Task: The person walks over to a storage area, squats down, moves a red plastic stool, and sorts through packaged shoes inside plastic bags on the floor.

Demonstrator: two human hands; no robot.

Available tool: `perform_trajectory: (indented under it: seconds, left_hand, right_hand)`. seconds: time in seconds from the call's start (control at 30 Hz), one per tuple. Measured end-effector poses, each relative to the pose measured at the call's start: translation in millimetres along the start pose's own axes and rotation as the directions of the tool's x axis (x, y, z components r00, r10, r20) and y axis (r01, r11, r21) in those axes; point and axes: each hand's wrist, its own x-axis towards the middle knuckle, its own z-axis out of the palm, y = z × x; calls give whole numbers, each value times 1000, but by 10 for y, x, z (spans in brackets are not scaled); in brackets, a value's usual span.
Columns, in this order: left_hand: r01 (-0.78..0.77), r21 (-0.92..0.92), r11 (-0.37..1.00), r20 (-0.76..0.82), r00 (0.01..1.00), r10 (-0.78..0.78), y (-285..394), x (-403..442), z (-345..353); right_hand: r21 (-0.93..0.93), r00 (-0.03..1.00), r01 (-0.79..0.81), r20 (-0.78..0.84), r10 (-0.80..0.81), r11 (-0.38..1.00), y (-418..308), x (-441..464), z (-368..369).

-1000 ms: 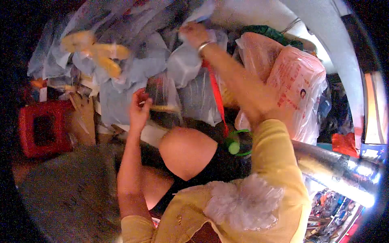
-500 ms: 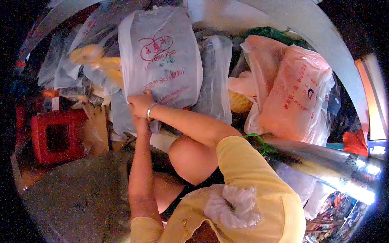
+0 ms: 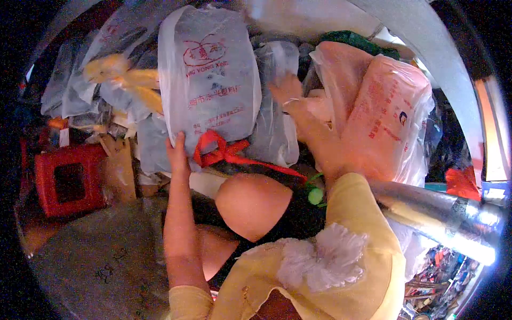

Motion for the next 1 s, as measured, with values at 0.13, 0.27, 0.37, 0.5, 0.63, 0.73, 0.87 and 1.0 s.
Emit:
perform_trajectory:
  seconds: [0.13,0.27,0.37,0.5,0.63,0.73,0.87,1.0]
  left_hand:
    - [26,-19,999,-5,1000,-26,30,-8,7]
    - [36,-77,996,0,999,-36,54,-39,0]
    - [36,-155,987,0,999,-37,111,-41,-71]
    - [-83,-30,996,8,997,83,102,-29,-70]
    - [-96,201,975,141,988,68,87,-159,67]
    - [-98,154,983,147,986,76,142,-288,133]
    - [-169,135,976,182,973,143,55,-259,83]
    - [-226,95,969,218,955,202,144,-260,52]
  right_hand:
    - [-43,871,-114,477,121,993,289,103,8]
    - [217,814,-110,580,-37,970,416,225,156]
    - [515,819,-450,563,108,730,231,268,-294]
    - [656,864,-235,479,-155,718,-236,657,-1055]
    - [878,871,-269,397,-290,396,-666,1212,-1270]
    - [693,776,-510,626,-74,510,-1197,1288,-1123]
    - [737,735,-535,647,-204,413,-1290,992,-428]
    - [766,732,-409,600,-323,496,-1343,689,-135]
